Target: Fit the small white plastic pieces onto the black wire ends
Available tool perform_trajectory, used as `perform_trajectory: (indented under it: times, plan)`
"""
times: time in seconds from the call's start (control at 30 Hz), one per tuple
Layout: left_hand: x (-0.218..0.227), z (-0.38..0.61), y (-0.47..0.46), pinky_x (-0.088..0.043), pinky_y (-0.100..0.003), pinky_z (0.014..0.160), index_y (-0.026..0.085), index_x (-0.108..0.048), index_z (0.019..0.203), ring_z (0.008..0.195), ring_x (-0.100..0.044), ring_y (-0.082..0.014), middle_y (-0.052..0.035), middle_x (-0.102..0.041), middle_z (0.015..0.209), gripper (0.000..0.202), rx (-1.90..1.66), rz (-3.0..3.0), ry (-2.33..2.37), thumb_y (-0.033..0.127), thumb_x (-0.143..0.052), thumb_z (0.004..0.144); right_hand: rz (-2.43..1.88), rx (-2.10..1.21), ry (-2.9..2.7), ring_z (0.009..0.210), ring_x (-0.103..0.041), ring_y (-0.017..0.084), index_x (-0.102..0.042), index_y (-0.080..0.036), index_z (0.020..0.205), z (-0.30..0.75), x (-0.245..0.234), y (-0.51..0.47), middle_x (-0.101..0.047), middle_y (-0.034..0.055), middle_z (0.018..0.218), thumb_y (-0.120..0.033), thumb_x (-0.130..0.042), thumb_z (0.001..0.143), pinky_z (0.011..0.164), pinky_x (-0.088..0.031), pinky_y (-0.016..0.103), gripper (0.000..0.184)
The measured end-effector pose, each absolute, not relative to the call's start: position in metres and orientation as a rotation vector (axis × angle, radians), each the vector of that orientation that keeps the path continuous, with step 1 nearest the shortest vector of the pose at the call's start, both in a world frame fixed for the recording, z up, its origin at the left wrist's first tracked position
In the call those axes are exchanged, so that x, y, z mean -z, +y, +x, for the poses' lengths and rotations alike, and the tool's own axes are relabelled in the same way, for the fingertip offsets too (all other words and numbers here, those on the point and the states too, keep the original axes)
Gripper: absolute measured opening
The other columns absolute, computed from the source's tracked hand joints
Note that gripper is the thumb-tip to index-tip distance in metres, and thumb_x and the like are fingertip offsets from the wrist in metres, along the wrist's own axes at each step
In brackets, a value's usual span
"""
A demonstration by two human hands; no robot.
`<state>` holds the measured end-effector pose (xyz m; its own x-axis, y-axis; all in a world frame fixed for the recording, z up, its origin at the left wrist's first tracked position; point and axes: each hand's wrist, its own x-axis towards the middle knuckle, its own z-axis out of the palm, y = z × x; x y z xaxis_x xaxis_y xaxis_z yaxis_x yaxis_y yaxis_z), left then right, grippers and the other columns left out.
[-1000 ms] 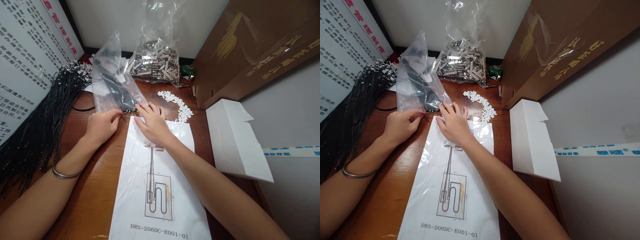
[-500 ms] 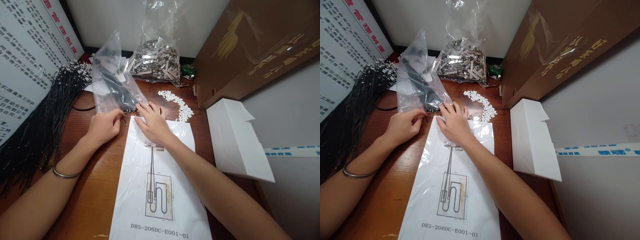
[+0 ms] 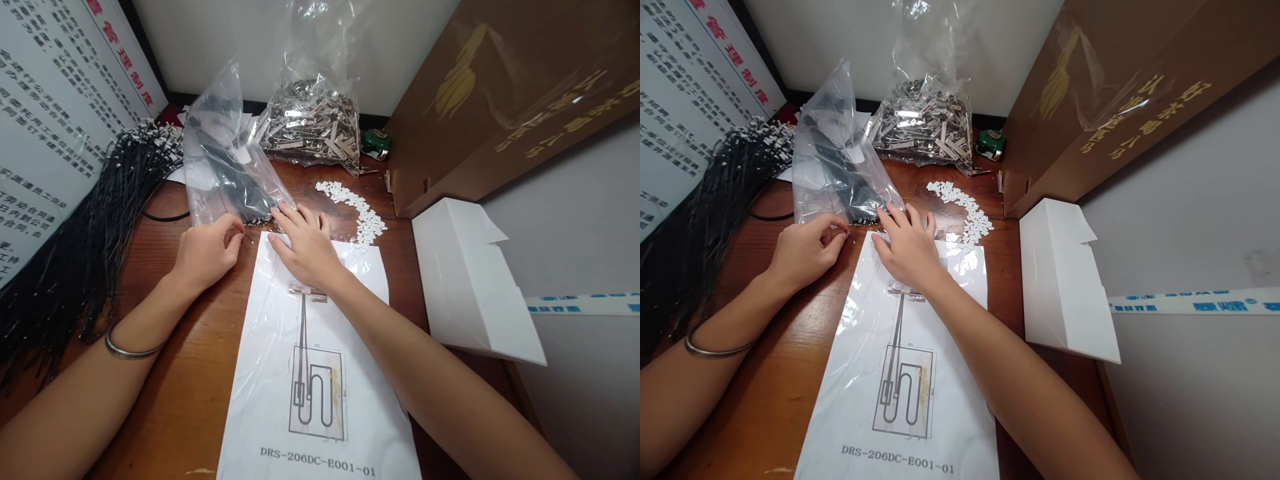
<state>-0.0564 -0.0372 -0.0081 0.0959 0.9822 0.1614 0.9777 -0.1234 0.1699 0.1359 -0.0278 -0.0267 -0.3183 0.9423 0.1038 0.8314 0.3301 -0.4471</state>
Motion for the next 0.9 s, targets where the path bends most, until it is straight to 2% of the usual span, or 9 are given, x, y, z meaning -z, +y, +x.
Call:
perform_trajectory:
  times: [0.2,0.27,0.4,0.47,0.53,0.63,0.8,0.9]
  plan:
    - [0.016,-0.064,-0.037,-0.043,-0.029,0.063,0.025,-0.076,0.093,0.070,-0.069,-0.0207,-0.0024,-0.075,0.076,0.024,-0.618,2.452,2.009,0.033,-0.054,0.087,-1.578,-0.440,-2.267,0.147,-0.027,0.032,-0.043,-0.026,0.148,0.136,0.026,-0.028,-0.038,0.0018,0.159,-0.039,-0.037,0.100,0.118,-0.015,0.068,0.050]
    - [0.016,-0.064,-0.039,-0.043,-0.027,0.062,0.026,-0.077,0.089,0.072,-0.069,-0.0189,-0.0021,-0.077,0.082,0.023,-0.724,2.522,1.885,0.030,-0.054,0.087,-1.582,-0.441,-2.275,0.147,-0.027,0.033,-0.043,-0.026,0.148,0.136,0.026,-0.028,-0.038,0.0024,0.159,-0.039,-0.037,0.100,0.117,-0.015,0.068,0.050]
    - [0.014,-0.056,-0.045,-0.042,-0.024,0.054,0.024,-0.077,0.081,0.064,-0.066,-0.0137,-0.0023,-0.076,0.079,0.022,-0.914,2.753,1.533,0.027,-0.056,0.089,-1.578,-0.425,-2.289,0.147,-0.027,0.033,-0.041,-0.025,0.149,0.136,0.027,-0.028,-0.037,0.0036,0.159,-0.040,-0.036,0.100,0.117,-0.014,0.069,0.051]
    - [0.011,-0.049,-0.048,-0.047,-0.024,0.060,0.023,-0.076,0.080,0.069,-0.067,-0.0139,-0.0027,-0.077,0.085,0.018,-1.068,2.863,1.329,0.022,-0.059,0.087,-1.569,-0.414,-2.296,0.147,-0.027,0.033,-0.041,-0.025,0.149,0.136,0.027,-0.028,-0.037,0.0037,0.159,-0.040,-0.035,0.100,0.117,-0.015,0.069,0.051]
    - [0.008,-0.042,-0.050,-0.054,-0.027,0.071,0.023,-0.074,0.081,0.078,-0.070,-0.0159,-0.0021,-0.078,0.087,0.014,-1.241,2.891,1.076,0.017,-0.062,0.084,-1.571,-0.420,-2.307,0.147,-0.027,0.033,-0.040,-0.025,0.149,0.136,0.025,-0.028,-0.036,0.0034,0.160,-0.041,-0.035,0.100,0.117,-0.015,0.069,0.052]
    - [0.000,-0.031,-0.056,-0.057,-0.025,0.073,0.021,-0.072,0.083,0.074,-0.072,-0.0140,-0.0008,-0.077,0.080,0.013,-1.315,2.716,0.827,0.012,-0.062,0.085,-1.604,-0.457,-2.317,0.147,-0.027,0.033,-0.040,-0.025,0.150,0.136,0.020,-0.029,-0.035,0.0034,0.160,-0.040,-0.036,0.100,0.117,-0.015,0.067,0.052]
    - [-0.029,-0.015,-0.073,-0.058,-0.021,0.057,0.019,-0.070,0.085,0.060,-0.070,-0.0121,-0.0011,-0.076,0.077,0.004,-1.384,1.966,0.925,0.016,-0.071,0.082,-1.597,-0.484,-2.274,0.146,-0.028,0.034,-0.040,-0.023,0.150,0.134,0.020,-0.028,-0.037,0.0058,0.159,-0.039,-0.036,0.098,0.116,-0.015,0.069,0.054]
    - [-0.048,-0.014,-0.075,-0.056,-0.021,0.045,0.021,-0.068,0.090,0.050,-0.067,-0.0120,0.0022,-0.075,0.072,0.008,-1.434,1.525,0.791,0.019,-0.072,0.083,-1.557,-0.429,-2.185,0.145,-0.030,0.036,-0.035,-0.023,0.152,0.135,0.025,-0.027,-0.035,0.0072,0.160,-0.049,-0.038,0.096,0.114,-0.017,0.070,0.061]
